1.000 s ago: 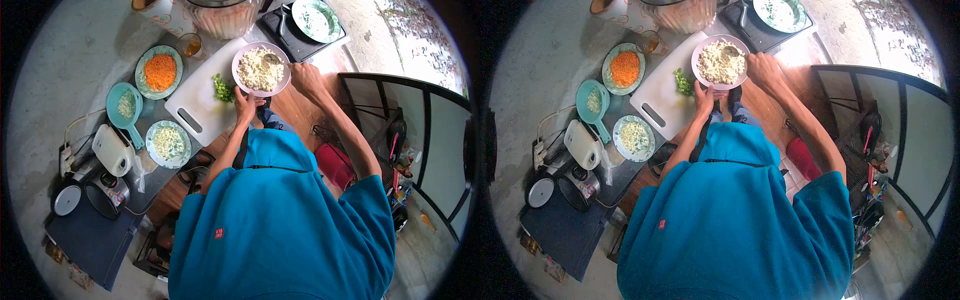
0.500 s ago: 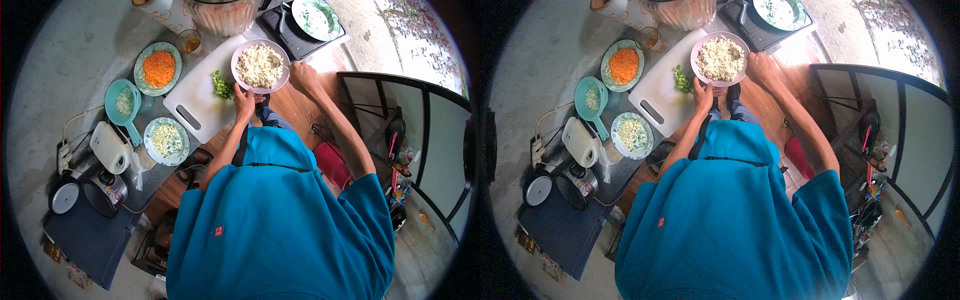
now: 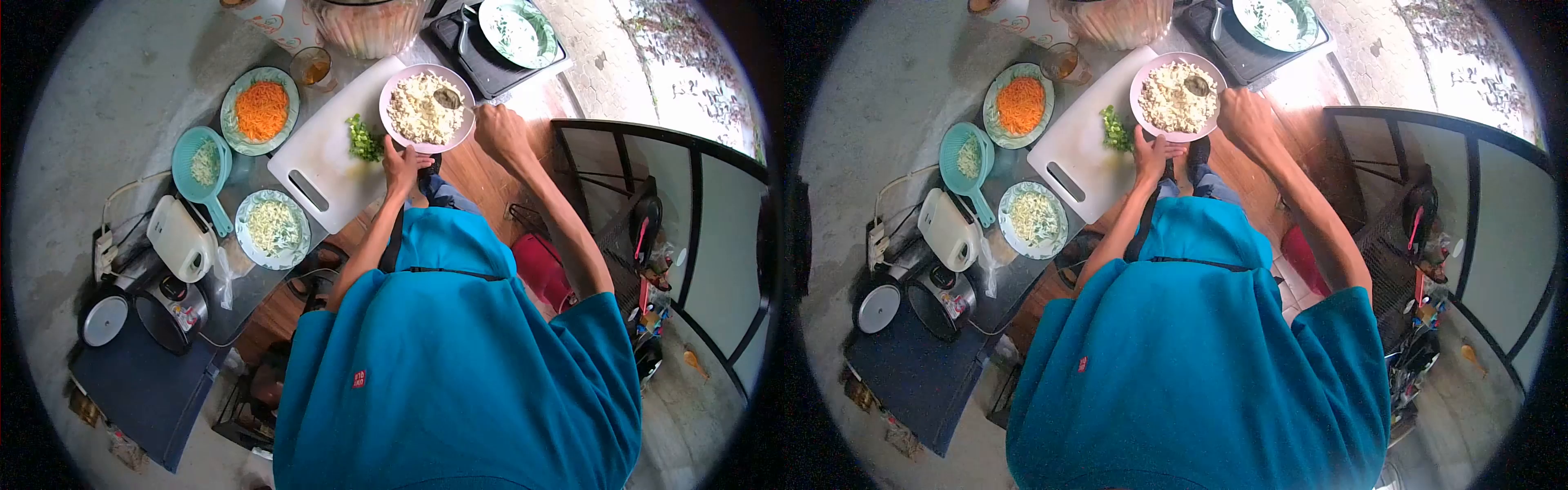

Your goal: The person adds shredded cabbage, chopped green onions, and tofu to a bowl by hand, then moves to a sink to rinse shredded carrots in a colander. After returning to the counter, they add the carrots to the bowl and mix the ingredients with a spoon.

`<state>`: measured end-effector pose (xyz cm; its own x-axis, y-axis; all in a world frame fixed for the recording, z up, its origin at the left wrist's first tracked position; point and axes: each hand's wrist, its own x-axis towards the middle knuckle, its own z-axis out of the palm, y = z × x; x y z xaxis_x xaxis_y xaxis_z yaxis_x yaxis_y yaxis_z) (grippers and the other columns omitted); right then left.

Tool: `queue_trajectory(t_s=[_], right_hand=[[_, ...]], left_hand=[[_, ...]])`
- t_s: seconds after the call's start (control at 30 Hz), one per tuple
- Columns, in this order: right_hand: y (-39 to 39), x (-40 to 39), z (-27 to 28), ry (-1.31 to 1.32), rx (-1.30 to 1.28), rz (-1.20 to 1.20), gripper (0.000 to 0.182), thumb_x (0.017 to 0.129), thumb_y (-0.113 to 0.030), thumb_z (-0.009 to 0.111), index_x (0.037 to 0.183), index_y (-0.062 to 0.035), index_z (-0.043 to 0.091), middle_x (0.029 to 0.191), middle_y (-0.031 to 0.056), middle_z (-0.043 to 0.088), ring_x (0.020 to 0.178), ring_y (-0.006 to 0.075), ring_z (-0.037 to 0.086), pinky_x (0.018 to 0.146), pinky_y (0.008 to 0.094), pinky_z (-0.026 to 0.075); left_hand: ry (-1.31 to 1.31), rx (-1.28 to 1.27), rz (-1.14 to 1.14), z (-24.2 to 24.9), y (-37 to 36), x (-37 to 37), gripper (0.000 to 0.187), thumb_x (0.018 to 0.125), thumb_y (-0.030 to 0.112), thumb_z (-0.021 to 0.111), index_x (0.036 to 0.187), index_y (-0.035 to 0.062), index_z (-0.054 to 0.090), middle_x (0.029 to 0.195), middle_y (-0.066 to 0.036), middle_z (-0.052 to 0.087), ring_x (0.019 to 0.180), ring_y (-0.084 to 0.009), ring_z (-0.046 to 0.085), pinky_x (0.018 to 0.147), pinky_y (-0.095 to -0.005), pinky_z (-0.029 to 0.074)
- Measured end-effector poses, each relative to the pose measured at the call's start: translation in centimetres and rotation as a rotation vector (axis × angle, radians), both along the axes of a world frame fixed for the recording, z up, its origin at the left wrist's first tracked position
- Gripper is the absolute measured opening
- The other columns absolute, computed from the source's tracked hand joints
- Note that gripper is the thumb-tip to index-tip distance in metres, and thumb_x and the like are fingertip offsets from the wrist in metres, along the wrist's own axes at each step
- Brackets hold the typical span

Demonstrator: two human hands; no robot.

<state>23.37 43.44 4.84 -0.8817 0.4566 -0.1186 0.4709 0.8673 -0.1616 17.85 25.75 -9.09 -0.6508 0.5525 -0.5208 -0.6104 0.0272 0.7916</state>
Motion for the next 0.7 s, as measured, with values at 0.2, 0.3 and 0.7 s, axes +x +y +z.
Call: queue_trajectory(t_s=[0.2,0.3,0.7], right_hand=[[-3.6,-0.2,-1.8,-0.113,-0.074,0.136,0.014,0.073,-0.010,0.054,0.076,-0.0008,0.064,0.064,0.0228,0.061,0.061,0.0366,0.064,0.054,0.0445,0.051],[-2.4,0.9,-3.0,-0.063,-0.101,0.108,0.017,0.073,-0.010,0.054,0.080,-0.0001,0.066,0.065,0.0233,0.061,0.062,0.0367,0.064,0.055,0.0444,0.051],[-0.5,1.8,-2.6,0.064,-0.048,-0.026,0.017,0.077,-0.009,0.052,0.079,0.0032,0.064,0.066,0.0247,0.060,0.060,0.0374,0.062,0.055,0.0457,0.049]], left_hand=[[-0.022,0.041,0.038,0.3,0.2,-0.2,0.060,0.092,0.001,0.036,0.139,-0.0005,-0.003,0.084,-0.028,0.061,0.063,-0.0297,0.067,0.055,-0.0326,0.058],[0.001,-0.021,0.031,0.5,0.2,0.0,0.061,0.092,0.001,0.037,0.139,-0.0003,-0.002,0.084,-0.028,0.061,0.064,-0.0307,0.067,0.055,-0.0331,0.059],[-0.017,-0.028,0.059,1.2,0.2,-0.2,0.055,0.091,0.000,0.037,0.137,0.0029,0.008,0.079,-0.024,0.060,0.063,-0.0307,0.067,0.054,-0.0354,0.058]])
